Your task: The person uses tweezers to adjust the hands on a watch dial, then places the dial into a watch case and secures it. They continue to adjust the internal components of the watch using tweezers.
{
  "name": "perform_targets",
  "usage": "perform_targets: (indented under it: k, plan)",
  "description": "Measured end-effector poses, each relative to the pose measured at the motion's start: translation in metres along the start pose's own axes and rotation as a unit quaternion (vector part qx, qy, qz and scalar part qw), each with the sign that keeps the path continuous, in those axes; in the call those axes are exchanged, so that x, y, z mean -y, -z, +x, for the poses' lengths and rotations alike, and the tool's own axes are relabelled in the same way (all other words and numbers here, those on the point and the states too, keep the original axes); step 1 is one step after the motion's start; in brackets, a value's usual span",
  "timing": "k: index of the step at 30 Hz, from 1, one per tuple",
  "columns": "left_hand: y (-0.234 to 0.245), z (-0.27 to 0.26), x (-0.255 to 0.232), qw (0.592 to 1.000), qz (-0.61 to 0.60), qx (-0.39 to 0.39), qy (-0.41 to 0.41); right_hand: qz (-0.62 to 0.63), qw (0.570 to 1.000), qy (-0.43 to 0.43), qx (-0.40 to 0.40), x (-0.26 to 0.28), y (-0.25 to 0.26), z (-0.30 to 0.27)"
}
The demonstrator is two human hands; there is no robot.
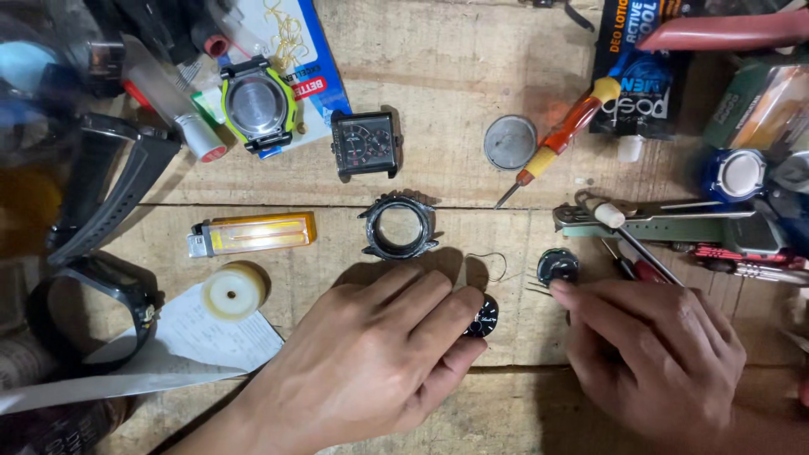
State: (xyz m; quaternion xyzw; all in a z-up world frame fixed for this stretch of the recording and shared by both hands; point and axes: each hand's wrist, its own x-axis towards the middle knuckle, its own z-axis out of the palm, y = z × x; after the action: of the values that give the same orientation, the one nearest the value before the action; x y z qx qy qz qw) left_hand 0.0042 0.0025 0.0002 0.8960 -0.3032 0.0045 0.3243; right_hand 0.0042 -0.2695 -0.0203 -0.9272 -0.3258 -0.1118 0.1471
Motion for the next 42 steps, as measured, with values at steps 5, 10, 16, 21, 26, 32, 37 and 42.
perform_targets:
  k: [5, 10, 16, 21, 26, 32, 37, 42]
  plan:
    - [0.0, 0.001, -0.002, 1.0, 0.003, -0.008, -0.002, -0.046, 0.999, 0.023, -0.005, -0.001, 0.002, 0.006]
    - [-0.001, 0.0, -0.004, 1.0, 0.001, -0.013, -0.002, -0.042, 0.998, 0.043, 0.009, 0.001, 0.003, 0.01]
    - [0.0, 0.0, -0.005, 1.0, 0.003, -0.014, -0.008, -0.032, 0.997, 0.067, 0.005, 0.002, 0.004, 0.014]
    - [0.002, 0.001, -0.006, 1.0, 0.006, -0.014, -0.014, -0.041, 0.997, 0.062, 0.005, 0.002, 0.003, 0.013]
    - [0.001, 0.001, -0.005, 0.999, -0.012, -0.026, -0.02, -0.035, 0.997, 0.065, 0.009, 0.002, 0.004, 0.014]
    - [0.001, 0.002, -0.007, 0.999, -0.034, -0.041, 0.007, -0.025, 0.998, 0.063, -0.001, 0.003, 0.004, 0.013]
    - [-0.002, 0.001, -0.011, 0.995, -0.046, -0.082, 0.026, -0.013, 0.998, 0.057, -0.018, 0.004, 0.004, 0.013]
    - [-0.004, 0.003, -0.023, 0.979, -0.14, -0.136, 0.058, 0.038, 0.994, 0.047, -0.089, 0.013, 0.005, 0.01]
